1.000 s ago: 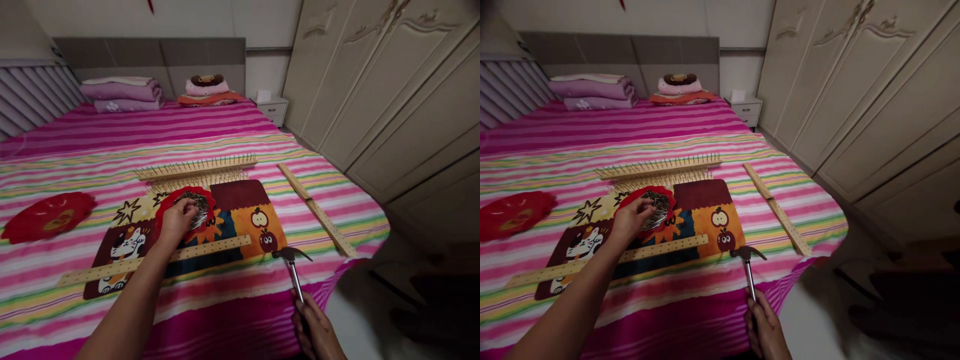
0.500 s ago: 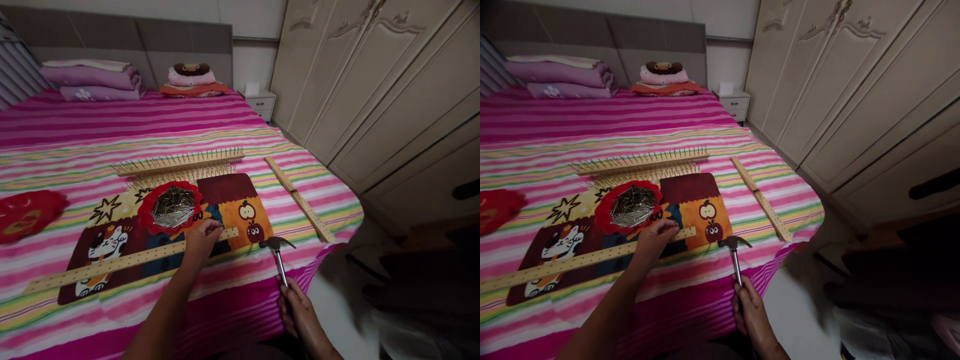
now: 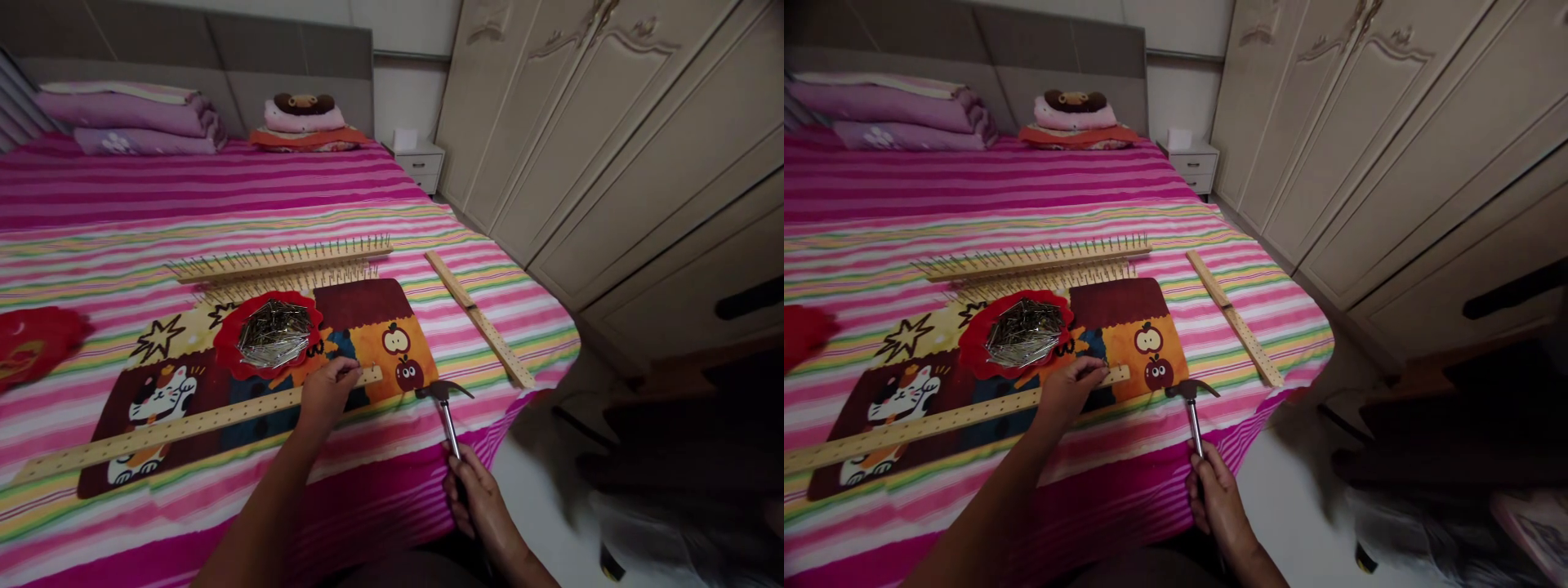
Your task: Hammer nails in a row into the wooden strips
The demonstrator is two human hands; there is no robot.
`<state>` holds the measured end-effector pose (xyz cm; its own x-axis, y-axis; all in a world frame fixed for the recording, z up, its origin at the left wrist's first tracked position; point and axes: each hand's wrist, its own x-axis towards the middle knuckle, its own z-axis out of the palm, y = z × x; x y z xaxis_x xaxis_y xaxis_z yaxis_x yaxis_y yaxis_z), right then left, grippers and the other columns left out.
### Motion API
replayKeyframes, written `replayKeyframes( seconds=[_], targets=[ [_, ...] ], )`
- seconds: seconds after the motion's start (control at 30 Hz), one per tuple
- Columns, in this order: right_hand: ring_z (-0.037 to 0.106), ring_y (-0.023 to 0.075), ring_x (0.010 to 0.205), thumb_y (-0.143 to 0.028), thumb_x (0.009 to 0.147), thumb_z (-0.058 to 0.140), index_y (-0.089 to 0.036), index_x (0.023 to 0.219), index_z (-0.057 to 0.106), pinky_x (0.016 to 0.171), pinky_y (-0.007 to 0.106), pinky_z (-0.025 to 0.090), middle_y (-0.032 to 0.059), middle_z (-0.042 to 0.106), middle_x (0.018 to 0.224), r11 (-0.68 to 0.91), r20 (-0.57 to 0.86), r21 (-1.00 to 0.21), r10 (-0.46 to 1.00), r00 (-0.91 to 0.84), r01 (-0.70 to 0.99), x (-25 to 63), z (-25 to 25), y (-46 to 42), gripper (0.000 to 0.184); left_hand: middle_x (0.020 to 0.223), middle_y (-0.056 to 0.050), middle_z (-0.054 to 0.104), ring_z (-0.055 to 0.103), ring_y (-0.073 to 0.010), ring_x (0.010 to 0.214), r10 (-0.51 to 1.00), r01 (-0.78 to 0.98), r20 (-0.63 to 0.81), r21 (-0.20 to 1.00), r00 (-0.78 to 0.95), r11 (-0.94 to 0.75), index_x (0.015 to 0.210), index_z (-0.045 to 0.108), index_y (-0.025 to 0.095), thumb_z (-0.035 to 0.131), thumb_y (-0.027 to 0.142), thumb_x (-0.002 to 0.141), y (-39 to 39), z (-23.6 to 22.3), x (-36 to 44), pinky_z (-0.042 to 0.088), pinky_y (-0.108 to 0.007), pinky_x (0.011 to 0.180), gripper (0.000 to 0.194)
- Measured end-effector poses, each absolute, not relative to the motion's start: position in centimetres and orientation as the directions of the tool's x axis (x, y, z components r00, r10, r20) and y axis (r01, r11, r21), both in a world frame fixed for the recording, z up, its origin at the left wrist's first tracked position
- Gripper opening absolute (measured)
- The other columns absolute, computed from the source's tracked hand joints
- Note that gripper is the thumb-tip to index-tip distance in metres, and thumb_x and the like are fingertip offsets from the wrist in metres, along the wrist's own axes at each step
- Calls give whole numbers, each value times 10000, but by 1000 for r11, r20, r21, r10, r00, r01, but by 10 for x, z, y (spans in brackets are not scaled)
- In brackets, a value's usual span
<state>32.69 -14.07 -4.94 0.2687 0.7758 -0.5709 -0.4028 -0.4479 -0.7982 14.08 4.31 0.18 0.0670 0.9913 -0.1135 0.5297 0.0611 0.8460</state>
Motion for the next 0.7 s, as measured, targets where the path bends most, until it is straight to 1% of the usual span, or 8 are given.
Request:
replayKeyframes(
  seconds=[0.17, 0.3, 0.5, 0.6, 0.7],
  targets=[
    [215, 19, 279, -474, 752, 571, -231, 1068, 483, 277, 113, 147, -116, 450, 466, -448, -574, -797, 770, 277, -405, 325, -47, -141, 408, 578, 48, 597, 527, -125, 569, 994, 539, -86, 841, 69, 35, 753, 664, 232, 562, 375, 691, 45, 0, 141, 374, -237, 563, 187],
    [213, 22, 287, -479, 741, 580, -236, 1064, 486, 283, 116, 146, -115, 449, 475, -442, -568, -800, 776, 275, -406, 324, -47, -141, 415, 637, 41, 626, 541, -127, 600, 992, 607, -62, 794, 109, -17, 756, 664, 237, 548, 349, 714, 43, 1, 140, 373, -242, 578, 167],
    [228, 38, 302, -529, 693, 623, -216, 1065, 524, 297, 144, 143, -113, 410, 464, -413, -535, -827, 785, 310, -381, 317, -40, -143, 496, 769, 11, 645, 566, -136, 714, 981, 669, 91, 720, 169, -182, 746, 646, 233, 507, 289, 763, 37, 2, 142, 394, -251, 675, 150],
    [296, 67, 351, -530, 747, 577, -201, 1119, 552, 331, 177, 202, -82, 450, 504, -401, -472, -874, 835, 283, -272, 315, -21, -141, 497, 788, -2, 637, 568, -139, 732, 975, 692, 94, 690, 202, -210, 761, 640, 227, 494, 273, 782, 36, 1, 142, 389, -252, 680, 154],
    [410, 113, 466, -478, 805, 538, -213, 1190, 570, 430, 216, 318, -49, 491, 558, -322, -324, -945, 913, 247, -51, 314, 7, -129, 469, 806, -7, 635, 568, -138, 735, 972, 714, 91, 664, 217, -222, 778, 638, 225, 488, 268, 797, 36, 0, 142, 382, -247, 667, 157]
  ],
)
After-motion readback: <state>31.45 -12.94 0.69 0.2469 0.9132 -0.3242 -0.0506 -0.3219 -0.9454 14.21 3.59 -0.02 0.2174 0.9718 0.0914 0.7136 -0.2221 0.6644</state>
